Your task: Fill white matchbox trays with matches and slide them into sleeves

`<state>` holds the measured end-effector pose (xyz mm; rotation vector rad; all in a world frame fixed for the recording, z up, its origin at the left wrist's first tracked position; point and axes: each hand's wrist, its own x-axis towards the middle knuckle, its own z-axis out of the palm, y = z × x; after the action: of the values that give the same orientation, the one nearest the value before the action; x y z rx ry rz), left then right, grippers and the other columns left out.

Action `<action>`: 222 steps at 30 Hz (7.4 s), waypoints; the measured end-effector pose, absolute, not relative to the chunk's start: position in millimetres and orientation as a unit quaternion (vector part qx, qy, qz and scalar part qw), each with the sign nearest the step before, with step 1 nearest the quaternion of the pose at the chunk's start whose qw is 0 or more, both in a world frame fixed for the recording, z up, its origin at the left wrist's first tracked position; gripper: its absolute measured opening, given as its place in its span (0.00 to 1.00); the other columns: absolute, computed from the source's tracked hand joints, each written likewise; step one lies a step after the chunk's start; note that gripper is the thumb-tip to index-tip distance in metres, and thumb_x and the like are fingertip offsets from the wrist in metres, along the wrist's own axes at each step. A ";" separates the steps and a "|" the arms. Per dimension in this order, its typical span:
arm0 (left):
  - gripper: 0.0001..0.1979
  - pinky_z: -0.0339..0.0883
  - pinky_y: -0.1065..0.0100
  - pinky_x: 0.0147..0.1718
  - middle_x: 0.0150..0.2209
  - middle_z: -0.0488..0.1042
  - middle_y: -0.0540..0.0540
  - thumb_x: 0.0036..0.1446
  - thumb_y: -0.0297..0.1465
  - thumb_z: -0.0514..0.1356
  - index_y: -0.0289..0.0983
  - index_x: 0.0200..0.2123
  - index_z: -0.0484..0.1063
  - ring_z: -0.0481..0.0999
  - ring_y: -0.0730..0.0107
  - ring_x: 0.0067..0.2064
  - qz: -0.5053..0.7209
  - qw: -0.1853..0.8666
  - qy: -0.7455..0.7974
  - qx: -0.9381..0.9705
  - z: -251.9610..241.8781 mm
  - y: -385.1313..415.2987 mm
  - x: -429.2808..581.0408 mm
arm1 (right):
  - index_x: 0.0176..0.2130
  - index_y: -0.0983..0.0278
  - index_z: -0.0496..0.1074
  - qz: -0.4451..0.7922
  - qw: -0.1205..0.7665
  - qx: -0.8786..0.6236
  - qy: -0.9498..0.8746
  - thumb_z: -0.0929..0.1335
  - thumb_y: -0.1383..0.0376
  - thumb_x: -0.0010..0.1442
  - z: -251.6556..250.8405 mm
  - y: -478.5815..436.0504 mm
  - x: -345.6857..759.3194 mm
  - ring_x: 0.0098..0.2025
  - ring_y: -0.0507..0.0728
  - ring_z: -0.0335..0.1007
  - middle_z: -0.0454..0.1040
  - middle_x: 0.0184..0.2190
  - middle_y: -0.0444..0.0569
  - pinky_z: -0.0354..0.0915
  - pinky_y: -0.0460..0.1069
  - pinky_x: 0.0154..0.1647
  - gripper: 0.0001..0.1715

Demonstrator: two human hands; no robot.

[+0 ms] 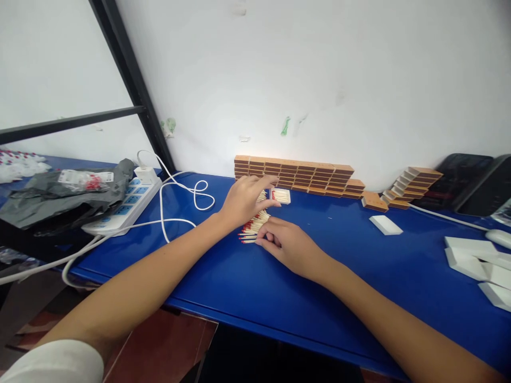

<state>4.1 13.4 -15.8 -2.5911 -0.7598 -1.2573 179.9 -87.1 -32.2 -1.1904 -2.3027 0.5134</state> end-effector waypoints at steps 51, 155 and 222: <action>0.32 0.74 0.59 0.49 0.47 0.85 0.44 0.57 0.45 0.74 0.40 0.59 0.70 0.85 0.58 0.50 -0.424 0.067 -0.222 -0.876 -16.2 3.0 9.8 | 0.39 0.61 0.73 0.013 0.344 -0.495 -0.798 0.67 0.64 0.70 -2.8 -53.7 252.0 0.35 0.57 0.67 0.71 0.35 0.49 0.60 0.51 0.36 0.06; 0.26 0.77 0.58 0.53 0.50 0.84 0.45 0.56 0.37 0.77 0.41 0.54 0.73 0.85 0.57 0.50 -0.458 -0.103 -0.326 -0.821 -5.0 0.9 10.1 | 0.46 0.60 0.80 0.158 0.273 -0.379 -0.870 0.68 0.66 0.71 -33.8 -81.7 181.2 0.38 0.54 0.70 0.75 0.42 0.49 0.64 0.50 0.39 0.10; 0.30 0.74 0.58 0.52 0.48 0.84 0.46 0.52 0.38 0.79 0.41 0.55 0.73 0.84 0.56 0.50 -0.414 -0.013 -0.321 -0.852 -15.8 11.8 6.4 | 0.39 0.61 0.76 0.157 0.288 -0.415 -0.849 0.70 0.66 0.70 -39.6 -80.1 178.4 0.33 0.53 0.67 0.72 0.38 0.46 0.61 0.49 0.34 0.05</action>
<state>6.4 11.8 -15.8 -2.6975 -1.0183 -1.3112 178.4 -80.1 -39.6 -1.1074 -2.2667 0.4199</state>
